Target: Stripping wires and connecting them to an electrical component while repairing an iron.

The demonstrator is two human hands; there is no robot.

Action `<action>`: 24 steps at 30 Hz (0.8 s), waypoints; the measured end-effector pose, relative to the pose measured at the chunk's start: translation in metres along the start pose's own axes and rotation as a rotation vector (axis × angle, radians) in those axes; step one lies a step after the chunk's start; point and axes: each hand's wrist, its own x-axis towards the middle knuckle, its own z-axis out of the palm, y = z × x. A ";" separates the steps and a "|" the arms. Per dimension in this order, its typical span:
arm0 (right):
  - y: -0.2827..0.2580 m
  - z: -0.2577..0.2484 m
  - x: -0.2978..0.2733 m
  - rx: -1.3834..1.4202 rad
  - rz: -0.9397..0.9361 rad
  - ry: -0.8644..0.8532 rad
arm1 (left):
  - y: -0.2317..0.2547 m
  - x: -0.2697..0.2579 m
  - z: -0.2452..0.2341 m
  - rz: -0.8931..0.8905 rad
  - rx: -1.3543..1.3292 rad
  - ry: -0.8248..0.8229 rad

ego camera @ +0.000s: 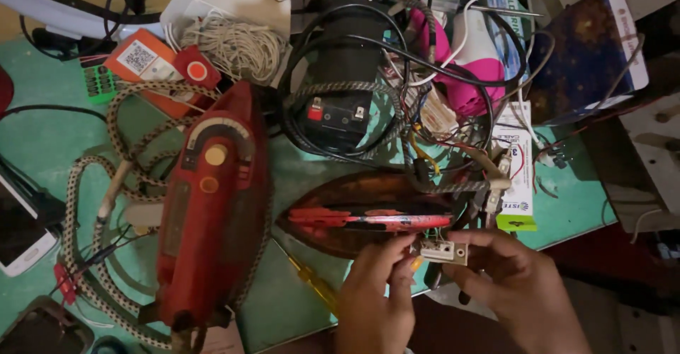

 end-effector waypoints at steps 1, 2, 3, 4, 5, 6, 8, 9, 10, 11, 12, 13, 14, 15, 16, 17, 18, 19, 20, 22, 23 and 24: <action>0.003 -0.001 0.000 -0.013 -0.017 0.007 | 0.004 -0.001 0.001 0.088 0.050 0.025; 0.004 0.000 0.000 -0.013 -0.017 0.007 | 0.001 -0.001 0.002 0.088 0.050 0.025; 0.005 0.001 0.000 0.047 -0.169 -0.063 | -0.001 -0.002 0.003 0.181 0.094 0.026; 0.006 0.002 0.001 0.107 -0.323 -0.137 | -0.003 -0.001 0.005 0.276 0.138 0.027; 0.005 0.002 0.001 0.107 -0.325 -0.137 | -0.003 -0.001 0.007 0.278 0.138 0.028; 0.005 0.002 0.001 0.102 -0.337 -0.139 | -0.004 -0.002 0.009 0.260 0.134 0.007; 0.009 -0.002 0.003 0.096 -0.349 -0.139 | -0.006 -0.003 0.013 0.242 0.130 -0.015; 0.013 -0.006 0.005 -0.006 -0.223 -0.109 | -0.008 -0.004 0.016 0.222 0.154 0.005; 0.016 -0.010 0.007 -0.106 -0.097 -0.079 | -0.009 -0.005 0.019 0.203 0.177 0.026; 0.014 -0.009 0.010 -0.106 -0.097 -0.078 | -0.011 -0.008 0.022 0.203 0.177 0.025; 0.011 -0.009 0.012 0.154 -0.043 -0.104 | -0.013 -0.011 0.026 0.098 0.140 0.077; 0.009 -0.008 0.014 0.413 0.012 -0.129 | -0.015 -0.013 0.029 -0.009 0.103 0.129; 0.004 -0.004 0.015 0.413 0.008 -0.128 | -0.020 -0.012 0.033 -0.005 0.101 0.129; 0.000 0.001 0.015 0.284 0.029 -0.065 | -0.025 -0.011 0.036 -0.271 -0.201 0.070; -0.004 0.005 0.015 0.153 0.054 -0.004 | -0.030 -0.011 0.040 -0.540 -0.502 0.009; -0.005 0.006 0.015 0.152 0.054 -0.004 | -0.033 -0.010 0.042 -0.541 -0.503 0.010; -0.005 0.008 0.015 0.126 0.094 0.016 | -0.037 -0.010 0.043 -0.636 -0.621 -0.020; -0.005 0.010 0.015 0.099 0.133 0.036 | -0.040 -0.009 0.044 -0.731 -0.739 -0.050; -0.005 0.012 0.016 0.099 0.133 0.035 | -0.041 -0.009 0.044 -0.731 -0.739 -0.050; -0.005 0.015 0.018 0.116 -0.006 0.040 | -0.042 -0.008 0.044 -0.685 -0.941 -0.010; -0.006 0.017 0.018 0.117 -0.005 0.041 | -0.042 -0.007 0.043 -0.685 -0.939 -0.011; -0.006 0.018 0.018 0.122 -0.050 0.043 | -0.042 -0.007 0.042 -0.706 -0.972 -0.028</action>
